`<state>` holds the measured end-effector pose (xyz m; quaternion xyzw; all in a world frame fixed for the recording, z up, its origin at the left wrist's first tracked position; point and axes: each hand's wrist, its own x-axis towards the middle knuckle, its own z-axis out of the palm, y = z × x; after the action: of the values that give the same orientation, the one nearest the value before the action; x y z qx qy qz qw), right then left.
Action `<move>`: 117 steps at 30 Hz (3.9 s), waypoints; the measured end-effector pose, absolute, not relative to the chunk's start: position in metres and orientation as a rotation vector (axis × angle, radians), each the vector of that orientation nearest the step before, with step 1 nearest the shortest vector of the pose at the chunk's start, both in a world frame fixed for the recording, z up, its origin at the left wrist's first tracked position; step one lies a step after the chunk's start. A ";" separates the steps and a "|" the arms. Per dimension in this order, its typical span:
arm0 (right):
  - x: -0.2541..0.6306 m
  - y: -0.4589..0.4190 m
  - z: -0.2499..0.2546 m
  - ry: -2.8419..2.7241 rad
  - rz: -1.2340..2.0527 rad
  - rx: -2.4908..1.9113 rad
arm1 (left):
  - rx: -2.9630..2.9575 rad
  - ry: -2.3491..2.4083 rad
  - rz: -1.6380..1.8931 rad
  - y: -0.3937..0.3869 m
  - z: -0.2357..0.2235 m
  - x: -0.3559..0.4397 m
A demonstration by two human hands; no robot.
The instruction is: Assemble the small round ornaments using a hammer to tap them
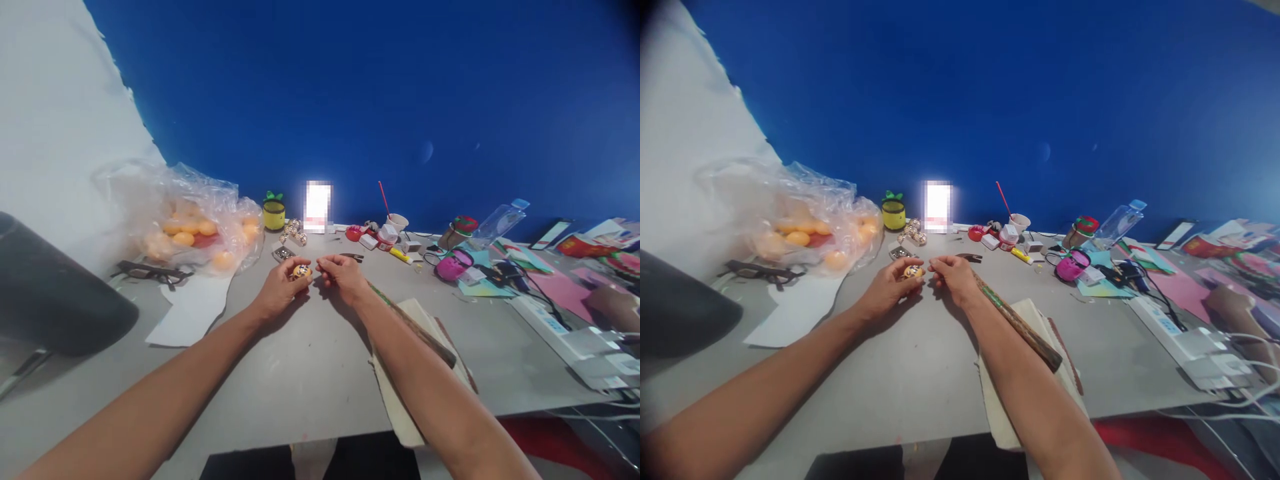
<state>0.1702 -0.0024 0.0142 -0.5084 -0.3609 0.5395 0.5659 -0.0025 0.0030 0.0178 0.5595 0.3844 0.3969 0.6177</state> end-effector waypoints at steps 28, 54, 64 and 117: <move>0.177 -0.001 0.012 -0.755 1.451 -1.045 | 0.952 0.663 0.859 0.006 0.011 -0.001; 0.180 -0.001 0.013 -0.781 1.477 -1.028 | 0.766 0.613 0.836 0.010 0.011 -0.004; 0.181 -0.001 0.014 -0.799 1.477 -1.037 | 0.769 0.585 0.842 0.011 0.010 -0.004; 0.172 -0.006 0.014 -1.100 1.322 -1.104 | 1.083 0.570 0.735 0.001 0.011 -0.001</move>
<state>0.1723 -0.0064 0.0141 -0.4608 -0.4591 0.5520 0.5217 -0.0008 0.0013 0.0111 0.4968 0.2615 0.3371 0.7557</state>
